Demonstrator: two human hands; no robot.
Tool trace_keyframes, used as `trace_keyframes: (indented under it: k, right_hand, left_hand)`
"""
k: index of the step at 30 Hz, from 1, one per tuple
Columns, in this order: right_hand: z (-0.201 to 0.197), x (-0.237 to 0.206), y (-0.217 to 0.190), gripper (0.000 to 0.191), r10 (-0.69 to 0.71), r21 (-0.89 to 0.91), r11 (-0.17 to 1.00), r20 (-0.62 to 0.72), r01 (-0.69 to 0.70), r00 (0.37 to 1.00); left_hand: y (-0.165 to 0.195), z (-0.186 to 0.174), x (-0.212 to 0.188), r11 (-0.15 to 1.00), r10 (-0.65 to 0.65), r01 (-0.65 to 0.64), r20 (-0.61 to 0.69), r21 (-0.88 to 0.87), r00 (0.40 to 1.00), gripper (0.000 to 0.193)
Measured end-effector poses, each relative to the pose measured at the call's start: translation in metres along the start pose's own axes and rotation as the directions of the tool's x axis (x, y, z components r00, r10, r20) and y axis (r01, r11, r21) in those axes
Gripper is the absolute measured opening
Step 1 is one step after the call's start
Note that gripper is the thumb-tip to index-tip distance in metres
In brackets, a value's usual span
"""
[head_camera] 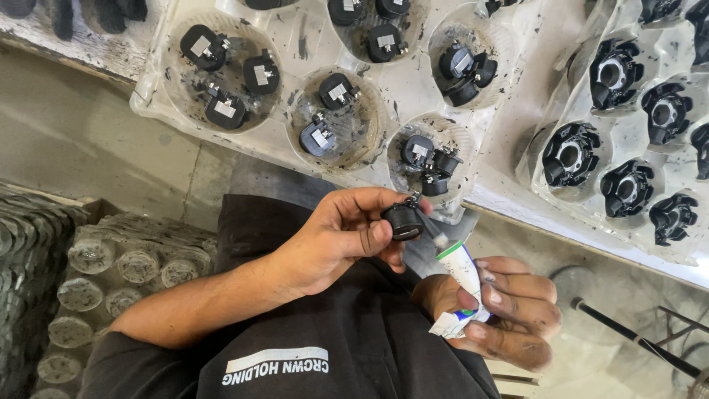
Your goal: The person picks small black plastic rotor components one at a time from a molded tray and squeezes adhesive from a tube onto each part, then places the treated part back into the tray and reaches for the next one. The person occasionally wipes the tube nozzle with a cloth between applications.
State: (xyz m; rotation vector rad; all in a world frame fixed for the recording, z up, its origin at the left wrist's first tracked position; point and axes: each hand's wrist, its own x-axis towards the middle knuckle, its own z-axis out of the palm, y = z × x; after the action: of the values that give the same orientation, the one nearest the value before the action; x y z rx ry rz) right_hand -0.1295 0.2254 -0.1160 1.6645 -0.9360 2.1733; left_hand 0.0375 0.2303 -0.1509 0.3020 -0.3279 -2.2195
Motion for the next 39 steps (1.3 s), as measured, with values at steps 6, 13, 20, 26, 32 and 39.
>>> trace_keyframes:
  k: [6,13,20,26,32,39]
  right_hand:
    - [0.003,0.057,-0.005,0.038,0.099,0.146,0.967,0.546,-0.211,0.832]
    - [-0.055,-0.018,0.021,0.041,0.196,0.059,0.98,-0.056,-0.192,0.979]
    - [-0.051,-0.01,0.024,0.045,0.184,0.095,0.979,-0.017,-0.181,0.983]
    - [-0.048,-0.013,0.025,0.045,0.232,0.029,0.973,-0.066,-0.231,0.97]
    - [-0.056,-0.015,0.031,0.044,0.235,0.067,0.97,-0.038,-0.232,0.971]
    - [-0.056,-0.012,0.031,0.042,0.22,0.045,0.975,-0.063,-0.218,0.973]
  left_hand:
    - [0.016,0.014,0.003,0.973,0.107,-0.086,-0.092,0.214,0.99,0.038]
    - [0.086,0.038,0.01,-0.139,0.506,-0.287,0.317,0.948,0.802,0.043]
    - [0.099,0.041,0.03,-0.58,0.391,-0.046,0.327,0.813,0.86,0.035]
    - [0.093,0.024,0.038,-0.625,0.394,0.088,0.216,0.776,0.893,0.031]
    - [0.101,0.031,0.035,-0.604,0.378,0.072,0.207,0.793,0.902,0.04]
    - [0.093,0.053,0.036,-0.54,0.306,-0.118,0.325,0.833,0.895,0.042]
